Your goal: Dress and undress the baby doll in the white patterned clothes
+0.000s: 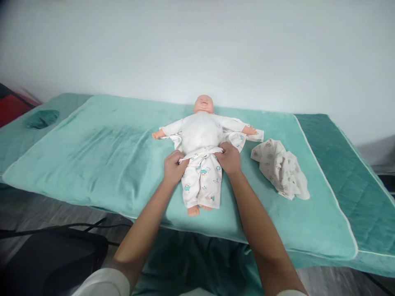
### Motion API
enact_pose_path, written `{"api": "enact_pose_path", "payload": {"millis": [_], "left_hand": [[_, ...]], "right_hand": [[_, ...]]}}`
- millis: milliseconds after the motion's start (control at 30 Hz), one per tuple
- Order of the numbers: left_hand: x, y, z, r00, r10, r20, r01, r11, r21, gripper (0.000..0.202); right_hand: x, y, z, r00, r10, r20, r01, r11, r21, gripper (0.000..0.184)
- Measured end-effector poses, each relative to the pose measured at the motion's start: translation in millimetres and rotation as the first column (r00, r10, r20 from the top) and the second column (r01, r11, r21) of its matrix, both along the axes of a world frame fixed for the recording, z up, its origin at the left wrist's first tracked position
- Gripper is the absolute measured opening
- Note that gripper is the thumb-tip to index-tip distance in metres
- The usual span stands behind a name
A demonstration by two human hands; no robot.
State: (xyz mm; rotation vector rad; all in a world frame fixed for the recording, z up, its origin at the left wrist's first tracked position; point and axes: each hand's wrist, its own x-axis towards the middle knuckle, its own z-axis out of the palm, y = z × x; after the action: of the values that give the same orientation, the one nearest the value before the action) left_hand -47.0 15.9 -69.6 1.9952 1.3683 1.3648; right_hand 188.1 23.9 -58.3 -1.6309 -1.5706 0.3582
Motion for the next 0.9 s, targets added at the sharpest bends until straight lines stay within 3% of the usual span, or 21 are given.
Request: {"api": "enact_pose_path", "payload": {"millis": [67,167,267,433,600,900], "left_hand": [[0,-6,0.0,0.999,0.035,0.026,-0.033,0.997,-0.076,0.031],[1,-4,-0.1,0.992,0.073,0.100,-0.055,0.984,-0.169,0.026],[-2,-1,-2.9,0.980,0.041,0.193,0.002,0.976,-0.218,0.031],[-8,-1,-8.0,0.969,-0.126,0.214,0.171,0.964,-0.206,0.065],[-5,10,-7.3,0.972,-0.123,0.201,0.163,0.967,-0.197,0.064],[8,44,-2.8,0.952,-0.085,0.293,0.146,0.970,-0.193,0.053]], "right_hand": [[-3,-1,-0.4,1.000,-0.013,0.028,0.012,0.999,0.033,0.010],[-5,0,0.6,1.000,0.025,-0.006,-0.025,1.000,-0.017,0.009],[-2,3,-0.1,0.994,0.069,-0.083,-0.074,0.995,-0.066,0.012],[0,5,-1.8,0.984,0.090,-0.154,-0.097,0.995,-0.036,0.015],[-3,4,3.9,0.975,0.108,-0.197,-0.118,0.992,-0.039,0.021],[3,13,-9.8,0.889,0.254,-0.381,-0.276,0.961,-0.003,0.072]]}}
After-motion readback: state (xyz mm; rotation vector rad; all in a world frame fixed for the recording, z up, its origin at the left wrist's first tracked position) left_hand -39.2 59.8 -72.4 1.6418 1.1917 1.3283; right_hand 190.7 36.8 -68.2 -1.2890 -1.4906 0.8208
